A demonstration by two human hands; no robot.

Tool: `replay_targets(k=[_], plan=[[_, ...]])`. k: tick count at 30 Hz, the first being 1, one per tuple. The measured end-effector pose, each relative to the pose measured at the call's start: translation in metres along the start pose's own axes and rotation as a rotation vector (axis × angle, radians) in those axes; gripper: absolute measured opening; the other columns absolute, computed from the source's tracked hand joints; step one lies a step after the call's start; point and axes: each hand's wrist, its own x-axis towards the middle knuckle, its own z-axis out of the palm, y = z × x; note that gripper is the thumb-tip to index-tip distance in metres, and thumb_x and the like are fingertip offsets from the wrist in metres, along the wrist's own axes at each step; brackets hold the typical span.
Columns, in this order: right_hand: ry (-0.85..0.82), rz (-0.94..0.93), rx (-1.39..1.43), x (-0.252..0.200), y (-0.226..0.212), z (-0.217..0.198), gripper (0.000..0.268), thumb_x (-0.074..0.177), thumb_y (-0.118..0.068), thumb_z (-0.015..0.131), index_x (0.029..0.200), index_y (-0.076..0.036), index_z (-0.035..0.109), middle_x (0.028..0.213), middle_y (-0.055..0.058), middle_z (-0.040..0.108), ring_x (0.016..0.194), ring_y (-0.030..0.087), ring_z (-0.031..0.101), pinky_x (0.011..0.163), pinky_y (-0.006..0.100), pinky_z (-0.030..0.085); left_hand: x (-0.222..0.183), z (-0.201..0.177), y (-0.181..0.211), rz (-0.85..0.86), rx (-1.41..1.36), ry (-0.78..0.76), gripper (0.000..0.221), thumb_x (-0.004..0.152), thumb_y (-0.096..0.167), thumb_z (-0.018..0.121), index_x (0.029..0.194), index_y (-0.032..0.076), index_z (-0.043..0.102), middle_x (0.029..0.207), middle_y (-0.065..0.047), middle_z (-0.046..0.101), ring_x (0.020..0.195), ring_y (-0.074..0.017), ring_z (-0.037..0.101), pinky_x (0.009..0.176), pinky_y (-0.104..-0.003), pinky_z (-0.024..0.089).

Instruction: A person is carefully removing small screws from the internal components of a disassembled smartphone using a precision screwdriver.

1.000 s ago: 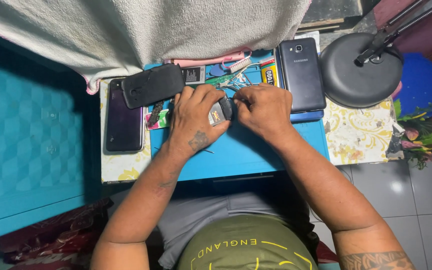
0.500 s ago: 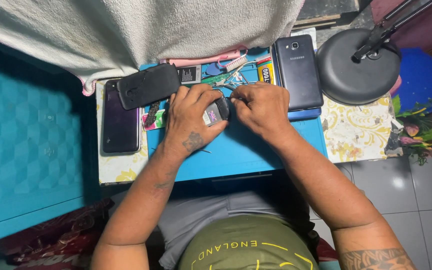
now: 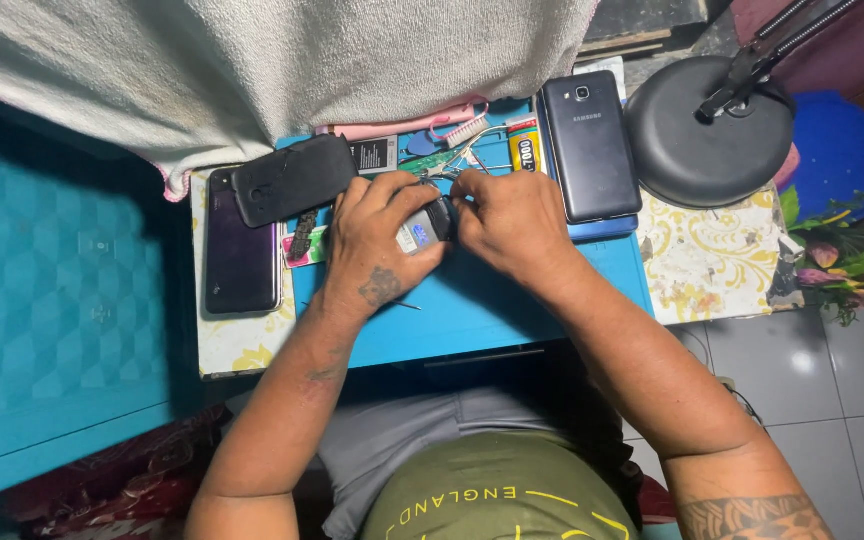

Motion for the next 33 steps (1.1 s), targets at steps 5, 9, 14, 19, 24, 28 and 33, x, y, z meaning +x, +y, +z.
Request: replay_targets(k=[5, 9, 14, 19, 24, 28, 33], plan=[[-0.126, 0.081, -0.031, 0.005, -0.006, -0.008, 0.017, 0.094, -0.017, 0.067, 0.098, -0.009, 0.080, 0.057, 0.012, 0.068, 0.058, 0.037, 0.073, 0.058, 0.045, 0.057, 0.001, 0.000, 0.000, -0.016, -0.064, 0.000, 0.049, 0.069, 0.027, 0.089, 0.115, 0.022, 0.072, 0.113, -0.006, 0.066, 0.092, -0.0324, 0.061, 0.078, -0.043, 0.047], [-0.248, 0.159, -0.098, 0.013, -0.005, -0.011, 0.023, 0.096, -0.025, 0.065, 0.105, -0.013, 0.082, 0.075, 0.021, 0.075, 0.082, 0.048, 0.076, 0.075, 0.059, 0.059, 0.001, 0.001, -0.002, -0.035, -0.105, -0.012, 0.048, 0.069, 0.027, 0.089, 0.114, 0.022, 0.073, 0.111, -0.006, 0.068, 0.092, -0.0313, 0.062, 0.078, -0.042, 0.048], [-0.281, 0.157, -0.212, 0.017, -0.013, -0.017, 0.025, 0.094, -0.027, 0.064, 0.106, -0.018, 0.084, 0.082, 0.020, 0.077, 0.090, 0.047, 0.076, 0.082, 0.059, 0.059, 0.000, -0.002, 0.000, -0.031, -0.090, -0.026, 0.048, 0.069, 0.027, 0.088, 0.114, 0.021, 0.074, 0.111, -0.006, 0.068, 0.092, -0.0314, 0.062, 0.079, -0.043, 0.049], [-0.328, 0.166, -0.262, 0.022, -0.015, -0.017, 0.029, 0.095, -0.028, 0.059, 0.111, -0.023, 0.083, 0.089, 0.018, 0.079, 0.097, 0.047, 0.075, 0.087, 0.060, 0.059, -0.001, -0.001, -0.001, -0.040, -0.081, -0.025, 0.047, 0.069, 0.028, 0.087, 0.114, 0.021, 0.074, 0.112, -0.005, 0.068, 0.092, -0.0309, 0.062, 0.079, -0.043, 0.049], [-0.323, 0.182, -0.225, 0.023, -0.008, -0.007, 0.030, 0.096, -0.031, 0.059, 0.114, -0.023, 0.081, 0.093, 0.020, 0.078, 0.101, 0.048, 0.073, 0.088, 0.064, 0.057, -0.003, 0.002, -0.006, -0.061, -0.076, -0.002, 0.049, 0.068, 0.030, 0.087, 0.114, 0.022, 0.073, 0.111, -0.004, 0.067, 0.092, -0.0300, 0.061, 0.079, -0.043, 0.050], [-0.279, 0.170, -0.204, 0.020, -0.015, -0.008, 0.028, 0.094, -0.027, 0.061, 0.110, -0.018, 0.082, 0.086, 0.019, 0.078, 0.094, 0.047, 0.075, 0.083, 0.059, 0.059, -0.004, 0.002, -0.008, -0.049, -0.069, 0.033, 0.049, 0.068, 0.031, 0.087, 0.114, 0.023, 0.073, 0.110, -0.002, 0.067, 0.092, -0.0302, 0.061, 0.078, -0.043, 0.050], [-0.195, 0.151, -0.190, 0.014, -0.015, -0.007, 0.024, 0.093, -0.027, 0.064, 0.105, -0.016, 0.082, 0.077, 0.015, 0.076, 0.086, 0.043, 0.077, 0.076, 0.053, 0.060, -0.003, 0.002, -0.009, -0.037, -0.089, 0.016, 0.051, 0.067, 0.029, 0.087, 0.116, 0.024, 0.072, 0.112, -0.003, 0.066, 0.092, -0.0312, 0.062, 0.078, -0.043, 0.050]])
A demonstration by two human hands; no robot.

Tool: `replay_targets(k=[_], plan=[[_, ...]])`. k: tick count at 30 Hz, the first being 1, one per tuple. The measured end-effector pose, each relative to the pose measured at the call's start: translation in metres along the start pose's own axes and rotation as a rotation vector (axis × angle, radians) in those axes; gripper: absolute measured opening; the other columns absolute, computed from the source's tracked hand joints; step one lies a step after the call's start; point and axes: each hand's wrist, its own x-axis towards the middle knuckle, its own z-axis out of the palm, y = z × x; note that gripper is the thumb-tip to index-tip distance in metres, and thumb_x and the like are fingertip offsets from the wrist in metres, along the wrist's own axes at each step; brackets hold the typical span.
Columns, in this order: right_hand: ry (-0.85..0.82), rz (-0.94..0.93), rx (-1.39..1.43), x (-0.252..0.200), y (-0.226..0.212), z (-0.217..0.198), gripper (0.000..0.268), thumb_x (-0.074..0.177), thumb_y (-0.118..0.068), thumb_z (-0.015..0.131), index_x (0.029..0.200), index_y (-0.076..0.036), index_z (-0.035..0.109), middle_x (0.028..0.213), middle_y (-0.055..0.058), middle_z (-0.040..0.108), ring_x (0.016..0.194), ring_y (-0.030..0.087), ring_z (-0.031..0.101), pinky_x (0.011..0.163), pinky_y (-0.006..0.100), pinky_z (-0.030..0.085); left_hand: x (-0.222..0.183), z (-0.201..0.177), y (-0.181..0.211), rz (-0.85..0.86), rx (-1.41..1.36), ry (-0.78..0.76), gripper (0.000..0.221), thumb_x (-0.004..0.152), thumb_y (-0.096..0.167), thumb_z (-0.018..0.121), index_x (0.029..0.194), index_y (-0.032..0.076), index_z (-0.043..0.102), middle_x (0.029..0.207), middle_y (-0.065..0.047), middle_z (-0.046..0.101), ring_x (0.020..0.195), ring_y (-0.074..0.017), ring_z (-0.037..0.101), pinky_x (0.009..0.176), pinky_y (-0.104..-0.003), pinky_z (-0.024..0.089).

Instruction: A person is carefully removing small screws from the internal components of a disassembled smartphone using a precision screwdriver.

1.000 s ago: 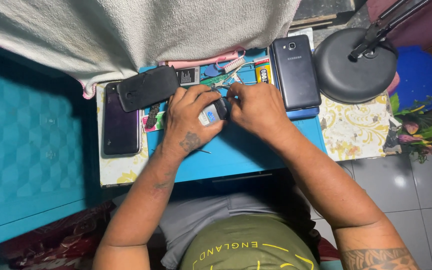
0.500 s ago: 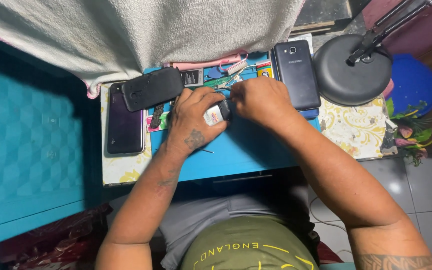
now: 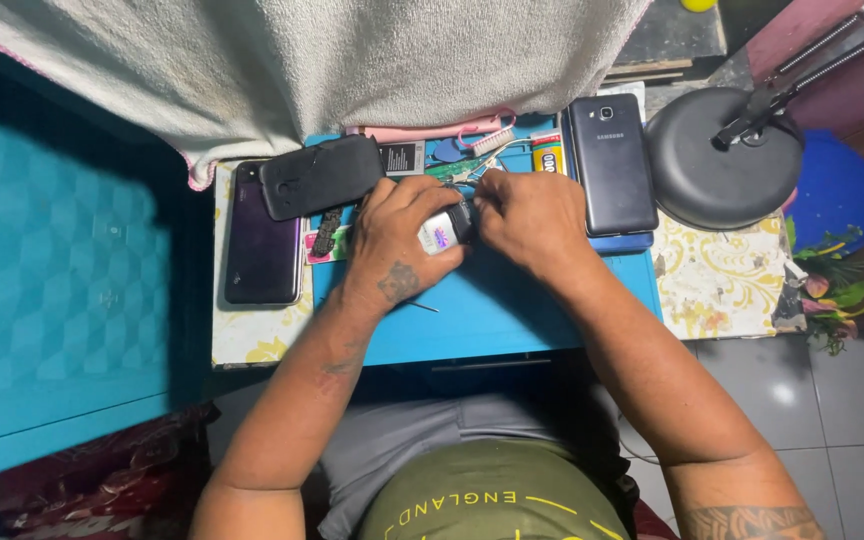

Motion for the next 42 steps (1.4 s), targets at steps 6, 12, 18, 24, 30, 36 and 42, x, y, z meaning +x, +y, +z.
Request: replay_targets(k=[6, 12, 18, 24, 30, 36, 42], plan=[[0.053, -0.062, 0.080, -0.002, 0.004, -0.004, 0.019, 0.092, -0.023, 0.065, 0.095, -0.012, 0.080, 0.062, 0.012, 0.070, 0.067, 0.038, 0.075, 0.062, 0.044, 0.058, 0.005, -0.009, 0.006, 0.004, -0.053, -0.080, 0.059, 0.065, 0.027, 0.089, 0.121, 0.022, 0.069, 0.113, -0.004, 0.065, 0.093, -0.0325, 0.061, 0.079, -0.044, 0.049], [0.060, -0.098, 0.135, -0.007, -0.001, -0.006, 0.019, 0.092, -0.022, 0.066, 0.090, -0.009, 0.079, 0.055, 0.011, 0.066, 0.057, 0.036, 0.072, 0.056, 0.041, 0.056, 0.008, -0.006, 0.008, -0.002, -0.056, -0.097, 0.063, 0.066, 0.026, 0.087, 0.125, 0.020, 0.065, 0.113, -0.005, 0.065, 0.091, -0.0322, 0.061, 0.077, -0.044, 0.048], [0.138, -0.116, 0.131, -0.005, 0.007, -0.001, 0.015, 0.091, -0.019, 0.068, 0.085, -0.010, 0.078, 0.048, 0.005, 0.060, 0.044, 0.025, 0.062, 0.047, 0.030, 0.047, 0.007, -0.009, 0.005, 0.001, -0.089, -0.115, 0.062, 0.069, 0.028, 0.089, 0.126, 0.019, 0.064, 0.113, -0.005, 0.066, 0.091, -0.0319, 0.062, 0.077, -0.043, 0.048], [0.178, -0.117, 0.139, -0.007, 0.007, 0.001, 0.016, 0.090, -0.021, 0.072, 0.081, -0.009, 0.077, 0.047, 0.006, 0.059, 0.043, 0.025, 0.061, 0.046, 0.029, 0.045, 0.007, -0.008, 0.005, -0.005, -0.049, -0.134, 0.062, 0.069, 0.030, 0.090, 0.125, 0.019, 0.065, 0.115, -0.006, 0.068, 0.093, -0.0319, 0.063, 0.077, -0.043, 0.049], [0.177, -0.140, 0.132, -0.006, 0.010, 0.005, 0.013, 0.090, -0.020, 0.073, 0.082, -0.010, 0.078, 0.045, 0.003, 0.057, 0.037, 0.019, 0.054, 0.041, 0.024, 0.038, 0.007, -0.010, 0.007, 0.006, -0.054, -0.140, 0.062, 0.070, 0.029, 0.091, 0.124, 0.017, 0.065, 0.115, -0.006, 0.068, 0.094, -0.0322, 0.063, 0.079, -0.043, 0.049], [0.173, -0.144, 0.124, -0.006, 0.010, 0.006, 0.013, 0.090, -0.019, 0.073, 0.084, -0.010, 0.079, 0.044, 0.003, 0.057, 0.036, 0.019, 0.053, 0.040, 0.024, 0.037, 0.006, -0.008, 0.007, 0.002, -0.034, -0.126, 0.061, 0.069, 0.030, 0.091, 0.124, 0.018, 0.066, 0.115, -0.004, 0.068, 0.096, -0.0310, 0.063, 0.079, -0.043, 0.050], [0.173, -0.158, 0.117, -0.006, 0.012, 0.008, 0.014, 0.090, -0.020, 0.072, 0.084, -0.010, 0.080, 0.044, 0.003, 0.057, 0.034, 0.017, 0.052, 0.040, 0.023, 0.037, 0.006, -0.005, 0.008, 0.011, -0.002, -0.107, 0.060, 0.068, 0.031, 0.092, 0.121, 0.018, 0.068, 0.114, -0.003, 0.069, 0.098, -0.0298, 0.062, 0.082, -0.043, 0.048]])
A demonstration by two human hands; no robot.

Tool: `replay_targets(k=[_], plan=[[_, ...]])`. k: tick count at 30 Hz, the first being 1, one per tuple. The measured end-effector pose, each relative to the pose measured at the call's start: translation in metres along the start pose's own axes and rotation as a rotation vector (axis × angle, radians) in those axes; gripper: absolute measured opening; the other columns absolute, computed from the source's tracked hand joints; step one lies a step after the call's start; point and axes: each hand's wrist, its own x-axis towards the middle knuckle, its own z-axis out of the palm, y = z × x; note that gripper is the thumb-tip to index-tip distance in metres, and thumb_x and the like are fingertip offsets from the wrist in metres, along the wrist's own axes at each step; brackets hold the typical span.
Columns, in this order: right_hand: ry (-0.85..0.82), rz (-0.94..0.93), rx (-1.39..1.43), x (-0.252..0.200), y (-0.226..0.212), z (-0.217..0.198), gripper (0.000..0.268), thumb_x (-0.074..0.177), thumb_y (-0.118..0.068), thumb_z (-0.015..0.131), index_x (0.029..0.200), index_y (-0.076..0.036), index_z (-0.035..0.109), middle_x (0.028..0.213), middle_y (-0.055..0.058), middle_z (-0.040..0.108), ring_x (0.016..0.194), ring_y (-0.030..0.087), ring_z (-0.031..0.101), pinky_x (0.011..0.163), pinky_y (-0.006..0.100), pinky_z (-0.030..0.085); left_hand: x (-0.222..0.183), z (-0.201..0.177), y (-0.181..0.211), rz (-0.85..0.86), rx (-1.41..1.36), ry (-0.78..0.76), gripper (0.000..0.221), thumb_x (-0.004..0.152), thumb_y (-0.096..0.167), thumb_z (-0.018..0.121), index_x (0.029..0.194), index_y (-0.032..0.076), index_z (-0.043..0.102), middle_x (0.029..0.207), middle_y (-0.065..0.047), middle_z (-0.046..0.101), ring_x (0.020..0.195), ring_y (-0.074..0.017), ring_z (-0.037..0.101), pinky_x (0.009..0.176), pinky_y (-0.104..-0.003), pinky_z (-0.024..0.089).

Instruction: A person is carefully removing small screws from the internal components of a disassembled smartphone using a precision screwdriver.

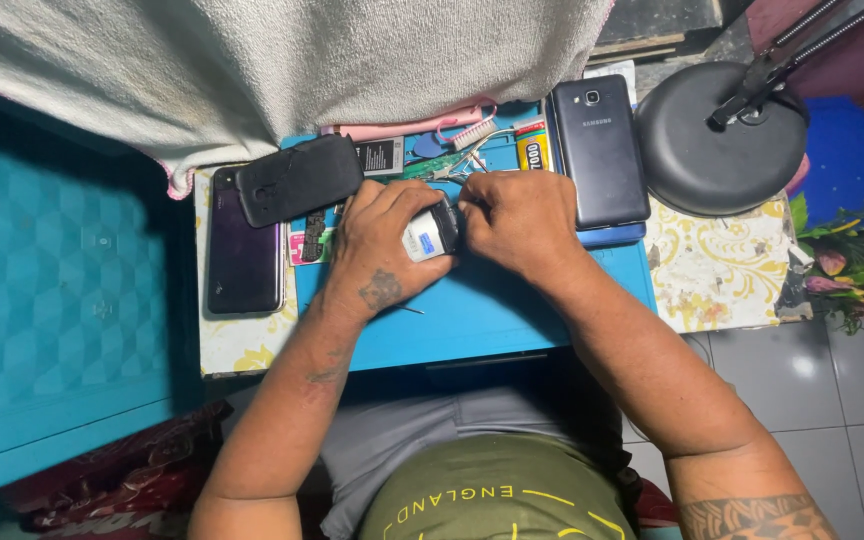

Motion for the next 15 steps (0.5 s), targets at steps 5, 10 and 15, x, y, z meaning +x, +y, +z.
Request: replay_targets(k=[5, 10, 15], plan=[[-0.034, -0.002, -0.037, 0.004, 0.006, 0.004, 0.016, 0.089, -0.021, 0.069, 0.081, -0.011, 0.079, 0.042, 0.002, 0.055, 0.033, 0.018, 0.050, 0.039, 0.023, 0.036, -0.001, 0.001, 0.001, 0.010, 0.031, -0.009, 0.056, 0.066, 0.030, 0.093, 0.117, 0.019, 0.072, 0.114, -0.004, 0.069, 0.098, -0.0300, 0.061, 0.081, -0.043, 0.047], [-0.063, -0.016, -0.095, 0.009, 0.009, 0.004, 0.020, 0.088, -0.021, 0.064, 0.075, -0.011, 0.076, 0.040, 0.001, 0.052, 0.032, 0.018, 0.050, 0.039, 0.024, 0.036, -0.001, 0.005, 0.000, 0.009, 0.044, -0.024, 0.050, 0.066, 0.028, 0.091, 0.112, 0.020, 0.075, 0.114, -0.005, 0.069, 0.099, -0.0303, 0.060, 0.081, -0.043, 0.046], [-0.104, -0.017, -0.099, 0.011, 0.006, 0.000, 0.021, 0.088, -0.019, 0.063, 0.077, -0.009, 0.078, 0.043, 0.005, 0.058, 0.037, 0.023, 0.059, 0.046, 0.026, 0.046, -0.002, 0.006, -0.001, -0.017, 0.061, -0.057, 0.044, 0.068, 0.032, 0.090, 0.108, 0.021, 0.076, 0.117, -0.005, 0.069, 0.103, -0.0312, 0.060, 0.084, -0.044, 0.046]])
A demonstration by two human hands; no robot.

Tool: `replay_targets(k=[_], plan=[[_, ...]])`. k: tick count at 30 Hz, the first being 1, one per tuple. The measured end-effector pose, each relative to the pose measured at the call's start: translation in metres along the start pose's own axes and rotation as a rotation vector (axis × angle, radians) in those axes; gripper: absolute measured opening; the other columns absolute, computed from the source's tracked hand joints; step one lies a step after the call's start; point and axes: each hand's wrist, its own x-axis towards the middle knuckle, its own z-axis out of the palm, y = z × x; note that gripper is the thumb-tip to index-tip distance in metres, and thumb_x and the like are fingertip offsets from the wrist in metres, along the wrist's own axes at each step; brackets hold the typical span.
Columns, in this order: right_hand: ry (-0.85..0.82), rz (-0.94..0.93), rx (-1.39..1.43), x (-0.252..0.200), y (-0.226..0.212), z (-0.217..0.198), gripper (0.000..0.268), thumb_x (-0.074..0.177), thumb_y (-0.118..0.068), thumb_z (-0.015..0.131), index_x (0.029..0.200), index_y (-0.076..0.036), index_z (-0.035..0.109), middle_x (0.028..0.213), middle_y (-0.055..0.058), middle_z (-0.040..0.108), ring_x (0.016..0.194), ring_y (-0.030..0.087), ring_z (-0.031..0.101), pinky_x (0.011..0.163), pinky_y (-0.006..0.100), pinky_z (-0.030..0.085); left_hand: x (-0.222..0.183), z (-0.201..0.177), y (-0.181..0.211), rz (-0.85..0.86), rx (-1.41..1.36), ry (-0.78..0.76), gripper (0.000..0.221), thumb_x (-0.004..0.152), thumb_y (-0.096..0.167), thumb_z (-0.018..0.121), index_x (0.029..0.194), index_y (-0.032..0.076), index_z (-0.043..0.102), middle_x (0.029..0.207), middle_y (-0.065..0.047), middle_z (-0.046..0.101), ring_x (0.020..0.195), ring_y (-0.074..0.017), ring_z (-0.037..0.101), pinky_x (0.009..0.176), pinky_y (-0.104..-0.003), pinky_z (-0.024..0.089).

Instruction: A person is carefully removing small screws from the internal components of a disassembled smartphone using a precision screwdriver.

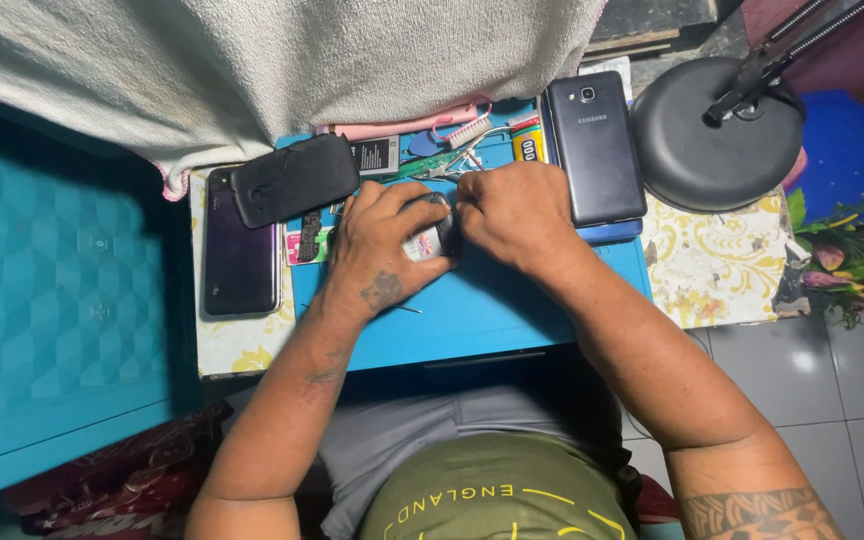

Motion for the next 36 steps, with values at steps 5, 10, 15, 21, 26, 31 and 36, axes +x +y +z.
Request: replay_targets(k=[5, 10, 15, 21, 26, 31, 36], plan=[[-0.037, -0.007, -0.006, 0.000, -0.003, -0.002, 0.020, 0.088, -0.018, 0.064, 0.079, -0.009, 0.079, 0.044, 0.006, 0.059, 0.038, 0.026, 0.060, 0.045, 0.030, 0.048, 0.001, -0.002, 0.003, 0.002, 0.033, -0.001, 0.040, 0.070, 0.036, 0.090, 0.105, 0.023, 0.077, 0.117, -0.005, 0.069, 0.109, -0.0310, 0.057, 0.088, -0.046, 0.043], [-0.037, -0.015, -0.018, -0.003, -0.007, 0.001, 0.021, 0.087, -0.018, 0.063, 0.077, -0.009, 0.079, 0.047, 0.008, 0.062, 0.043, 0.029, 0.065, 0.048, 0.032, 0.051, 0.000, 0.000, 0.003, -0.008, 0.042, -0.001, 0.040, 0.070, 0.040, 0.090, 0.104, 0.024, 0.077, 0.117, -0.002, 0.070, 0.110, -0.0280, 0.055, 0.092, -0.045, 0.040], [0.027, -0.030, 0.031, -0.006, -0.004, -0.003, 0.019, 0.085, -0.019, 0.064, 0.081, -0.009, 0.079, 0.049, 0.009, 0.063, 0.045, 0.031, 0.066, 0.049, 0.034, 0.050, 0.000, -0.001, 0.006, -0.032, 0.055, 0.013, 0.039, 0.070, 0.037, 0.089, 0.104, 0.023, 0.076, 0.117, -0.001, 0.071, 0.107, -0.0265, 0.056, 0.090, -0.044, 0.040], [0.232, -0.054, 0.233, -0.015, 0.001, 0.002, 0.011, 0.091, -0.012, 0.068, 0.089, -0.009, 0.078, 0.056, 0.010, 0.064, 0.050, 0.029, 0.065, 0.048, 0.034, 0.048, 0.000, -0.001, 0.001, -0.012, 0.026, 0.025, 0.044, 0.072, 0.047, 0.089, 0.106, 0.022, 0.076, 0.118, -0.003, 0.071, 0.103, -0.0264, 0.058, 0.088, -0.043, 0.041], [0.340, -0.094, 0.420, -0.013, 0.000, 0.009, 0.010, 0.094, -0.003, 0.068, 0.093, -0.008, 0.077, 0.062, 0.010, 0.067, 0.056, 0.025, 0.067, 0.054, 0.031, 0.052, 0.002, -0.007, -0.001, -0.002, -0.058, 0.059, 0.043, 0.076, 0.041, 0.088, 0.111, 0.019, 0.075, 0.120, -0.006, 0.071, 0.101, -0.0287, 0.062, 0.085, -0.043, 0.045], [0.376, -0.149, 0.621, -0.011, -0.001, 0.019, 0.015, 0.095, 0.007, 0.067, 0.099, -0.003, 0.078, 0.072, 0.015, 0.073, 0.068, 0.029, 0.073, 0.061, 0.036, 0.057, 0.008, -0.002, -0.008, -0.027, -0.154, 0.141, 0.033, 0.086, 0.032, 0.081, 0.115, 0.019, 0.075, 0.119, -0.005, 0.073, 0.101, -0.0295, 0.066, 0.085, -0.041, 0.048], [0.396, -0.161, 0.971, -0.007, 0.007, 0.039, 0.020, 0.096, 0.005, 0.071, 0.114, 0.000, 0.076, 0.085, 0.016, 0.078, 0.077, 0.019, 0.074, 0.067, 0.034, 0.061, 0.022, 0.001, -0.006, -0.071, -0.396, 0.229, 0.009, 0.094, 0.026, 0.078, 0.101, 0.020, 0.079, 0.090, -0.002, 0.077, 0.084, -0.0265, 0.075, 0.071, -0.032, 0.057]])
